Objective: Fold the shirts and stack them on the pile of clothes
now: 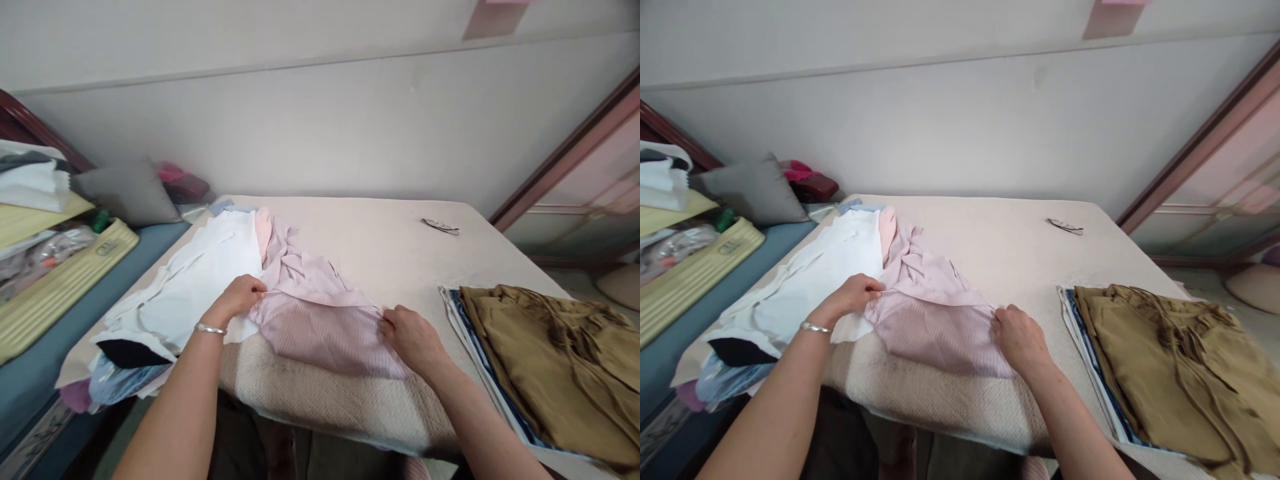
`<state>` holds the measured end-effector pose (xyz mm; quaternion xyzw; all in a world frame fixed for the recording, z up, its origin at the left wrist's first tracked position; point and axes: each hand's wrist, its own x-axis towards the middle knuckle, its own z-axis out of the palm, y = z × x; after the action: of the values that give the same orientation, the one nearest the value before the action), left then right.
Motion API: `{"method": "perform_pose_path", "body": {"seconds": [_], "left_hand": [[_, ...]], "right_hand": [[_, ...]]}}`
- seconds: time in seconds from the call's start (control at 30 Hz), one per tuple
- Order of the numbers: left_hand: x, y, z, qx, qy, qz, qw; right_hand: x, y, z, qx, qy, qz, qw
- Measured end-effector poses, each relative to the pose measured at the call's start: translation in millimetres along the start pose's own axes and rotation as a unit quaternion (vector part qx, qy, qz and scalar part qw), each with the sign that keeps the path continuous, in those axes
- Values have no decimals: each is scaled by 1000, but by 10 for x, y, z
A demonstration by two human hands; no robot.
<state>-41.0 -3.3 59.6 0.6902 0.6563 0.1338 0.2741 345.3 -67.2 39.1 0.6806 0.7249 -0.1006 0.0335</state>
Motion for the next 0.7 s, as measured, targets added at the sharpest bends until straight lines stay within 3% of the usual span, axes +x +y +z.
{"method": "perform_pose_path", "body": {"seconds": [0.43,0.7], "left_hand": [[-88,193,58,133,-20,-2,991],[-65,209,136,92,10,25,995]], "right_hand": [[8,25,9,57,-2,-3,998],[-7,-39,-29,6,-12,-7,1000]]}}
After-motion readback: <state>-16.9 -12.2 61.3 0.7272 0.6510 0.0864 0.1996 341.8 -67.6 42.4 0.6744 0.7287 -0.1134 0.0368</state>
